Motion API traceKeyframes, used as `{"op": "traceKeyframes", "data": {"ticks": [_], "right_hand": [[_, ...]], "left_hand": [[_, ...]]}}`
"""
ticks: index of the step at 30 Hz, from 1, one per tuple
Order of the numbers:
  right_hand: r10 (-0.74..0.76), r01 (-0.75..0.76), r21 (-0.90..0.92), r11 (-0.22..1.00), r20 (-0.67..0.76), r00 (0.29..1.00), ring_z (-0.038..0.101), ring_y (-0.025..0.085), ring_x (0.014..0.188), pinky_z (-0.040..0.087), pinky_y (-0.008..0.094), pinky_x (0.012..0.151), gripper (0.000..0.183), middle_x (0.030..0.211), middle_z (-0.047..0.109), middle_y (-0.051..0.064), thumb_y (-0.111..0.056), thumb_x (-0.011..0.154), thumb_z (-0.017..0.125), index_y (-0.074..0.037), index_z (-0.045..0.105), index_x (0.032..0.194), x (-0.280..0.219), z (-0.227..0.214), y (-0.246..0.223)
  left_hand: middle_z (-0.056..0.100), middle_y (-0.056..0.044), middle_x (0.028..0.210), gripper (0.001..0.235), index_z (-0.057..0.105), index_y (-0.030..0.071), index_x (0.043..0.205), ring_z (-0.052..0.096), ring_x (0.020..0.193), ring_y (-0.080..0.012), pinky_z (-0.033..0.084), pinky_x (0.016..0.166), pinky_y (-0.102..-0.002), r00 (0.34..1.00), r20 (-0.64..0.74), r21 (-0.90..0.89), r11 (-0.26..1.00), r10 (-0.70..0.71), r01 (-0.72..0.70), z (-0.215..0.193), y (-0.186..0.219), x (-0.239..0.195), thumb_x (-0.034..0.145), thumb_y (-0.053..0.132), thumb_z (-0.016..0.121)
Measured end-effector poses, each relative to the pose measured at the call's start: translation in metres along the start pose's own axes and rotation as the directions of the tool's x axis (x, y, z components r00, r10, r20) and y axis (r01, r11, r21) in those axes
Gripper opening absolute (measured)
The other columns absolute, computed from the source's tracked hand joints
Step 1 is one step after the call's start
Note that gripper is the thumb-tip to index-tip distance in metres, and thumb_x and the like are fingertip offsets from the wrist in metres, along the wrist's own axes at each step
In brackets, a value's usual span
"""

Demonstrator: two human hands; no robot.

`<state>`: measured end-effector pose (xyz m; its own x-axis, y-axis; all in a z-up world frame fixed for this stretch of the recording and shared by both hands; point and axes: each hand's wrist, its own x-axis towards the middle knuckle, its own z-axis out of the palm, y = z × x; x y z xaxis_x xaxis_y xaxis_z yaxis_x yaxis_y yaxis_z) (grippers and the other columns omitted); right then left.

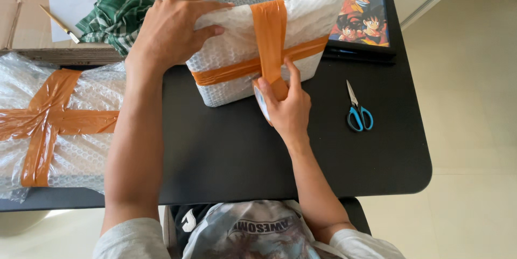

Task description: The person wraps a framed artwork in bubble wrap and secures it by applying multiple strips of adhesive tape, cutting the tape with scissors.

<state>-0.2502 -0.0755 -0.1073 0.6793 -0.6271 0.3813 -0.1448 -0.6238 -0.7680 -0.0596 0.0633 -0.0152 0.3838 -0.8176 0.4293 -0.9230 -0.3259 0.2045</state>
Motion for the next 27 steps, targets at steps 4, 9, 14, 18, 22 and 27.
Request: {"op": "traceKeyframes", "data": {"ticks": [4,9,14,18,22,27], "right_hand": [[0.109,-0.105,-0.086,0.991,0.054,0.993,0.066,0.024,0.065,0.048,0.037,0.059,0.044,0.070,0.068,0.004,-0.053,0.088,0.049,-0.013,0.052,0.107,0.001,0.017,0.015],[0.146,-0.139,-0.124,0.982,0.052,0.988,0.065,0.025,0.067,0.046,0.039,0.054,0.044,0.078,0.068,0.004,-0.052,0.090,0.043,-0.013,0.050,0.111,0.001,0.028,0.017],[0.212,-0.215,-0.008,0.977,0.210,0.955,0.051,0.016,0.041,0.041,0.033,0.047,0.045,0.050,0.049,-0.002,-0.041,0.095,0.038,-0.011,0.040,0.128,-0.016,0.003,0.027],[0.174,-0.180,0.044,0.983,0.116,0.978,0.064,0.016,0.076,0.051,0.028,0.068,0.036,0.095,0.064,0.006,-0.037,0.094,0.049,-0.010,0.053,0.118,-0.007,-0.039,0.077],[0.242,-0.215,-0.668,0.712,-0.054,0.969,0.057,0.038,0.088,0.045,0.056,0.063,0.014,0.093,0.058,0.010,-0.029,0.089,0.064,-0.016,0.061,0.092,-0.002,-0.094,0.177],[0.490,-0.399,-0.640,0.657,-0.039,0.871,0.056,0.035,0.095,0.047,0.050,0.072,0.030,0.105,0.054,0.013,-0.033,0.086,0.068,-0.012,0.056,0.106,-0.006,-0.117,0.199]], "left_hand": [[0.069,-0.019,0.103,0.040,0.063,0.024,0.128,0.065,0.082,-0.0438,0.049,0.059,-0.056,0.981,0.101,0.109,0.982,-0.167,0.156,0.002,-0.005,0.012,0.089,0.034,0.068],[0.055,-0.013,0.126,0.064,0.045,0.012,0.136,0.050,0.112,-0.0338,0.033,0.092,-0.061,0.982,0.163,0.215,0.975,-0.095,0.058,0.019,0.022,0.031,0.075,0.014,0.061],[0.068,-0.004,0.091,0.072,0.043,0.012,0.137,0.064,0.081,-0.0304,0.042,0.070,-0.045,0.998,0.049,0.289,0.957,-0.043,0.027,0.038,0.041,0.034,0.072,0.041,0.054],[0.066,-0.008,0.091,0.066,0.050,0.008,0.133,0.063,0.072,-0.0309,0.039,0.070,-0.047,0.991,0.126,0.197,0.980,-0.043,0.017,0.025,0.046,0.033,0.075,0.038,0.050],[0.067,0.003,0.078,0.048,0.063,0.015,0.110,0.064,0.064,-0.0225,0.042,0.065,-0.042,0.997,-0.051,0.303,0.950,-0.059,0.072,0.043,0.045,0.032,0.096,0.060,0.053],[0.066,0.007,0.077,0.041,0.064,0.020,0.107,0.063,0.058,-0.0178,0.042,0.060,-0.037,0.989,-0.149,0.384,0.922,0.018,0.041,0.053,0.034,0.031,0.095,0.059,0.063]]}}
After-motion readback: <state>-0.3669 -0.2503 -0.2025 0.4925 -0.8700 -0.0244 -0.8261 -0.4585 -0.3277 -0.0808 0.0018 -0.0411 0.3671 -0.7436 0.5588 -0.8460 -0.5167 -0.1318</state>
